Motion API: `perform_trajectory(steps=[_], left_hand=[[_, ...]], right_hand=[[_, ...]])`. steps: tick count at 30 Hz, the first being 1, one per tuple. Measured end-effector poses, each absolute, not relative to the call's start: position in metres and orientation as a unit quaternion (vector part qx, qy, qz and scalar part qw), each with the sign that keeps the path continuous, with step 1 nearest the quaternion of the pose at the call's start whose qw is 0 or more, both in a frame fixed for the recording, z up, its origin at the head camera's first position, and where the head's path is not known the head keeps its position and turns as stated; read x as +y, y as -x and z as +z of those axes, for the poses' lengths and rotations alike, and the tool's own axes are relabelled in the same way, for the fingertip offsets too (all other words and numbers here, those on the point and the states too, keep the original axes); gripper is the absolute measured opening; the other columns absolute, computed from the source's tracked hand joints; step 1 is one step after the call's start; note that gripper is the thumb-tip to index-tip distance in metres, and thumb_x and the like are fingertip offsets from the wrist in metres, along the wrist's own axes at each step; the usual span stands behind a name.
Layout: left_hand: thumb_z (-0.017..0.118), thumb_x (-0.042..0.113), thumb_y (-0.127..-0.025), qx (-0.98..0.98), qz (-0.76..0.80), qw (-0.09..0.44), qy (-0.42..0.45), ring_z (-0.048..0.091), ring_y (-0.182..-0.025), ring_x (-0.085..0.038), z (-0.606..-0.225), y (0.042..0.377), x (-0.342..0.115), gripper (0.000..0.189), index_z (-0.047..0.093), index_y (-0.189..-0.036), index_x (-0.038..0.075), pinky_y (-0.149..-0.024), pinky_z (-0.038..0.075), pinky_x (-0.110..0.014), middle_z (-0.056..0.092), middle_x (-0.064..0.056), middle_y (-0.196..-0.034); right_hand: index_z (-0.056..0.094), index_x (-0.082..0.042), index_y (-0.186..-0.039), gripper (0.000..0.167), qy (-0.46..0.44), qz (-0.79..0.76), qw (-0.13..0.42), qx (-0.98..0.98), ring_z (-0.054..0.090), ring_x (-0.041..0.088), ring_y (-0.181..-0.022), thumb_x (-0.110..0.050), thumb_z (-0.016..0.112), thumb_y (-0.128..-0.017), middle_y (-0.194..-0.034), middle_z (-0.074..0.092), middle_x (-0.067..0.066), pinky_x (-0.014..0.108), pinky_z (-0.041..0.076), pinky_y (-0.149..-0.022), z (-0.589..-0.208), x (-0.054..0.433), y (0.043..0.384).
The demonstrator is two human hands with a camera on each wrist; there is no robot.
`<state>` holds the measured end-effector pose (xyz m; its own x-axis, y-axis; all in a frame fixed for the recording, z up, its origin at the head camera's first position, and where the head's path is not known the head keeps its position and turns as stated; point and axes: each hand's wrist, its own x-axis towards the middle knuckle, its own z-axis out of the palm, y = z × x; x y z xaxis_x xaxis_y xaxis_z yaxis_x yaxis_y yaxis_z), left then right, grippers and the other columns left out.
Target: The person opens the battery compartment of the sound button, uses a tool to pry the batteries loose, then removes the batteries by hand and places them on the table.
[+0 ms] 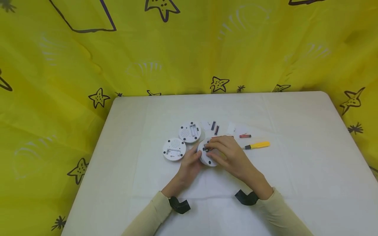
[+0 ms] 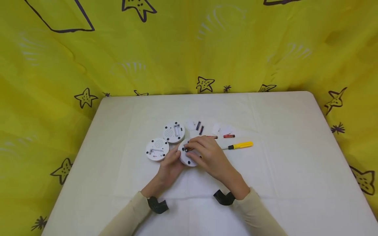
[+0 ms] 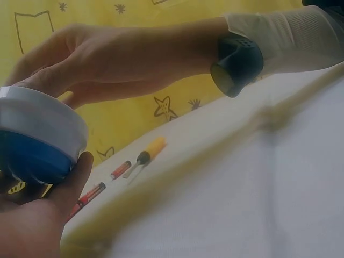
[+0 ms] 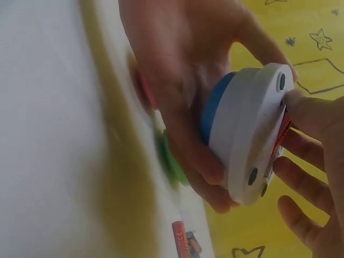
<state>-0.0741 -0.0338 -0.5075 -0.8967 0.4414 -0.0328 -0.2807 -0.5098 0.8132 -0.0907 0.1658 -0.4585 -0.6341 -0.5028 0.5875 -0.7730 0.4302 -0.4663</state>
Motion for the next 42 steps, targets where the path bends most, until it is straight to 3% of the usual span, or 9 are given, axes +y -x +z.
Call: perform_trajectory(steps=[5, 9, 12, 14, 22, 29, 36, 39, 42], left_hand=[[0.049, 0.028, -0.102, 0.455, 0.859, 0.22, -0.084, 0.054, -0.132, -0.011, -0.51, 0.073, -0.037, 0.073, 0.022, -0.162, -0.005, -0.111, 0.045, -0.032, 0.049, -0.002, -0.152], [0.048, 0.032, -0.104, 0.463, 0.85, 0.237, -0.081, 0.053, -0.135, -0.012, -0.509, 0.072, -0.04, 0.072, 0.024, -0.162, -0.002, -0.113, 0.045, -0.035, 0.041, -0.015, -0.16], [0.047, 0.034, -0.104, 0.468, 0.844, 0.249, -0.083, 0.051, -0.138, -0.014, -0.509, 0.072, -0.041, 0.072, 0.023, -0.163, 0.0, -0.117, 0.042, -0.041, 0.032, -0.022, -0.166], [0.047, 0.035, -0.104, 0.471, 0.841, 0.253, -0.082, 0.048, -0.142, -0.018, -0.51, 0.072, -0.042, 0.073, 0.022, -0.163, 0.001, -0.12, 0.038, -0.047, 0.028, -0.024, -0.168], [0.044, 0.033, -0.106, 0.452, 0.854, 0.25, -0.062, 0.026, -0.157, -0.038, -0.511, 0.074, -0.043, 0.073, 0.013, -0.167, 0.007, -0.125, 0.024, -0.064, 0.018, -0.023, -0.173], [0.034, 0.029, -0.107, 0.459, 0.857, 0.23, -0.052, 0.024, -0.158, -0.039, -0.509, 0.075, -0.043, 0.065, 0.014, -0.167, 0.01, -0.121, 0.027, -0.068, 0.019, -0.02, -0.172], [0.031, 0.026, -0.108, 0.444, 0.866, 0.224, -0.047, 0.015, -0.161, -0.042, -0.51, 0.076, -0.043, 0.063, 0.012, -0.167, 0.01, -0.122, 0.021, -0.071, 0.015, -0.02, -0.173], [0.031, 0.027, -0.108, 0.445, 0.865, 0.226, -0.049, 0.015, -0.161, -0.041, -0.51, 0.076, -0.043, 0.064, 0.013, -0.167, 0.011, -0.123, 0.021, -0.07, 0.015, -0.019, -0.173], [0.032, 0.028, -0.108, 0.446, 0.865, 0.225, -0.05, 0.015, -0.161, -0.042, -0.511, 0.076, -0.044, 0.064, 0.013, -0.167, 0.011, -0.122, 0.022, -0.07, 0.016, -0.02, -0.173]], right_hand=[[0.073, -0.01, -0.114, 0.026, -0.388, 0.367, 0.172, -0.828, 0.062, 0.025, -0.121, -0.011, 0.081, -0.088, -0.116, 0.072, 0.002, 0.038, 0.042, -0.106, -0.461, 0.164, 0.091], [0.072, -0.011, -0.114, 0.03, -0.372, 0.4, 0.142, -0.825, 0.061, 0.022, -0.119, -0.005, 0.082, -0.086, -0.114, 0.072, 0.001, 0.026, 0.042, -0.109, -0.464, 0.163, 0.091], [0.071, -0.01, -0.114, 0.03, -0.344, 0.439, 0.123, -0.821, 0.063, 0.018, -0.111, -0.001, 0.081, -0.087, -0.113, 0.072, 0.002, 0.018, 0.046, -0.103, -0.467, 0.162, 0.091], [0.07, -0.01, -0.113, 0.03, -0.322, 0.469, 0.114, -0.814, 0.065, 0.016, -0.104, 0.003, 0.079, -0.088, -0.112, 0.072, 0.004, 0.02, 0.052, -0.095, -0.468, 0.162, 0.092], [0.068, -0.003, -0.115, 0.016, -0.176, 0.61, 0.028, -0.772, 0.07, 0.004, -0.099, -0.002, 0.067, -0.099, -0.113, 0.074, 0.014, 0.017, 0.056, -0.091, -0.47, 0.168, 0.098], [0.063, 0.01, -0.12, 0.026, -0.063, 0.679, 0.013, -0.731, 0.074, 0.008, -0.091, -0.007, 0.066, -0.101, -0.1, 0.075, -0.001, 0.023, 0.061, -0.086, -0.476, 0.18, 0.106], [0.068, 0.005, -0.116, 0.022, -0.006, 0.624, -0.005, -0.781, 0.076, 0.004, -0.092, -0.009, 0.07, -0.1, -0.111, 0.074, 0.024, 0.017, 0.058, -0.078, -0.479, 0.189, 0.108], [0.071, -0.001, -0.113, 0.018, 0.009, 0.567, -0.005, -0.824, 0.074, 0.002, -0.091, -0.01, 0.073, -0.097, -0.116, 0.074, 0.021, 0.015, 0.054, -0.071, -0.478, 0.19, 0.109], [0.073, -0.005, -0.109, 0.014, 0.013, 0.515, 0.004, -0.857, 0.076, 0.014, -0.095, -0.009, 0.074, -0.096, -0.117, 0.075, 0.016, 0.013, 0.052, -0.071, -0.478, 0.19, 0.109]])
